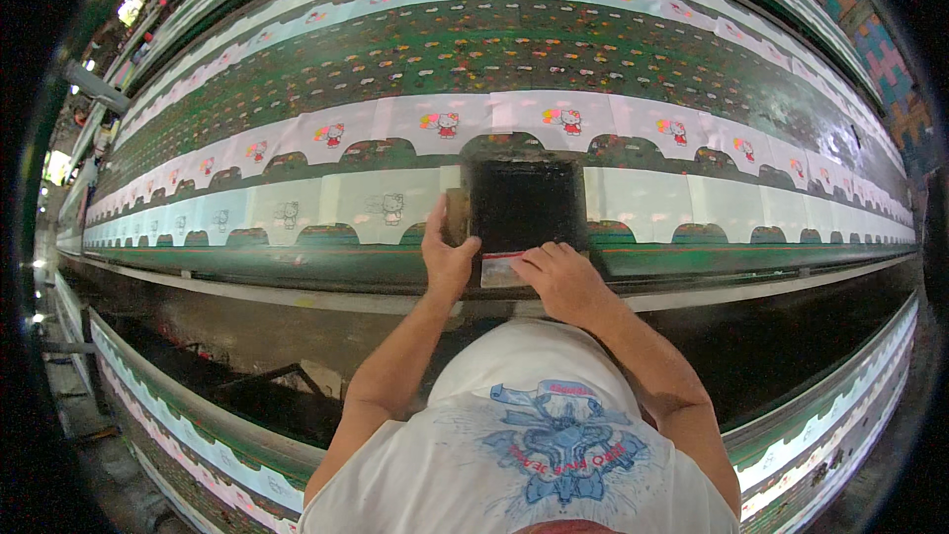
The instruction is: The person walks to a long table and uses a small rectangular block to apply dark ink onto a continuous white fabric strip with a Hello Kitty pattern. They repeatedly press and rub the block along the fabric, creating a dark printed section.
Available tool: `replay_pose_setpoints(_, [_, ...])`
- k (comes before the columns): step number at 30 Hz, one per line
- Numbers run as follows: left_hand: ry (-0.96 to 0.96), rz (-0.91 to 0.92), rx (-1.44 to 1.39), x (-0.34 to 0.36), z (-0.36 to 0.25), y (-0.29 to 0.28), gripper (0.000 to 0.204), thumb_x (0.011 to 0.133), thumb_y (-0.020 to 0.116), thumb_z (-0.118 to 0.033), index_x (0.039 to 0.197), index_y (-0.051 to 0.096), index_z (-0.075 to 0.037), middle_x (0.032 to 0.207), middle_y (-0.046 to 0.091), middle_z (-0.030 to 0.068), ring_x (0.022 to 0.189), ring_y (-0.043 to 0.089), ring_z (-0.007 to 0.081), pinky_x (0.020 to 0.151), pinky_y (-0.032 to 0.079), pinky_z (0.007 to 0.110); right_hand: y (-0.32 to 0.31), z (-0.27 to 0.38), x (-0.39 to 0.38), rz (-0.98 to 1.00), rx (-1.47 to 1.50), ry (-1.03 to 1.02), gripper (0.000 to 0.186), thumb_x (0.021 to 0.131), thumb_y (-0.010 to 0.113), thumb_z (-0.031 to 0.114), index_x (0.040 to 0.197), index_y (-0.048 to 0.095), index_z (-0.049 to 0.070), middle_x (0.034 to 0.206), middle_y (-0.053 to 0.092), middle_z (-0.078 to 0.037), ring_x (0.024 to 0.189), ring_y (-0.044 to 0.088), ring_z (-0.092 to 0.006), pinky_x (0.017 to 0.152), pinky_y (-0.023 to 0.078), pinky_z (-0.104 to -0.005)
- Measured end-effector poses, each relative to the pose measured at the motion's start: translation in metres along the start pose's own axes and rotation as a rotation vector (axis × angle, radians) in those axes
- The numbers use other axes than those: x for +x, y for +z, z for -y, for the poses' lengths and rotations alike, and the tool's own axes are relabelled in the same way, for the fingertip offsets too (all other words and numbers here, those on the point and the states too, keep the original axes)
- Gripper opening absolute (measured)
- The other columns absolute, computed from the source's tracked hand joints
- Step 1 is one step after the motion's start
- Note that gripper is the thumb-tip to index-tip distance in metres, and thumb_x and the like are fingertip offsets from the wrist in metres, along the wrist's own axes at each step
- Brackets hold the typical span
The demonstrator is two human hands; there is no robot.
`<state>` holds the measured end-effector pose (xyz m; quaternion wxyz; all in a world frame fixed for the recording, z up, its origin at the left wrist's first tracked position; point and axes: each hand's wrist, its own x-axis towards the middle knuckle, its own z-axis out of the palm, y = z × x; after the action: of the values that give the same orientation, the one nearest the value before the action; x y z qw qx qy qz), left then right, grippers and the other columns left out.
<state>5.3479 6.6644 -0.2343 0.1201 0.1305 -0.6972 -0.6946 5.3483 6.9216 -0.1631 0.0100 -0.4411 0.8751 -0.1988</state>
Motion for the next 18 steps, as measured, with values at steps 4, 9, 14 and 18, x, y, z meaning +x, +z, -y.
replay_pose_setpoints(4, [-0.005, 0.004, -0.315, 0.005, 0.012, -0.004, 0.082, 0.095, 0.072, 0.009, 0.172, 0.047, 0.002, 0.162, 0.06, 0.0185, 0.148, 0.059, 0.028, 0.124, 0.047, 0.04, -0.027, -0.028, 0.032, 0.132, 0.117, 0.079, 0.038, 0.093, 0.072, 0.0, 0.131, 0.077, 0.002, 0.122, 0.076, -0.017, 0.121, 0.07, -0.0393, 0.107, 0.056, -0.0507])
replay_pose_setpoints(9, [0.003, 0.088, -0.091, 0.011, 0.019, -0.013, 0.081, 0.1, 0.072, 0.009, 0.175, 0.042, -0.001, 0.171, 0.054, 0.0204, 0.154, 0.057, 0.0286, 0.13, 0.044, 0.043, -0.029, -0.076, 0.079, 0.038, 0.079, 0.09, 0.036, 0.094, 0.07, -0.001, 0.13, 0.077, 0.001, 0.122, 0.076, -0.019, 0.12, 0.07, -0.0425, 0.108, 0.056, -0.0527])
replay_pose_setpoints(14, [0.035, 0.106, -0.016, 0.012, 0.021, -0.019, 0.078, 0.1, 0.074, 0.009, 0.171, 0.043, 0.001, 0.167, 0.054, 0.0233, 0.157, 0.053, 0.0317, 0.133, 0.04, 0.044, -0.022, -0.104, 0.11, -0.093, 0.07, 0.176, 0.043, 0.094, 0.066, -0.004, 0.133, 0.079, 0.007, 0.122, 0.076, -0.018, 0.122, 0.07, -0.0413, 0.109, 0.057, -0.0521])
replay_pose_setpoints(18, [-0.033, 0.125, -0.035, 0.01, 0.006, -0.019, 0.077, 0.101, 0.074, 0.008, 0.171, 0.042, 0.002, 0.167, 0.053, 0.025, 0.159, 0.051, 0.0331, 0.134, 0.038, 0.044, -0.026, -0.087, 0.107, -0.03, 0.053, 0.229, 0.05, 0.096, 0.064, -0.007, 0.141, 0.077, 0.012, 0.123, 0.075, -0.015, 0.119, 0.07, -0.0408, 0.108, 0.056, -0.0522])
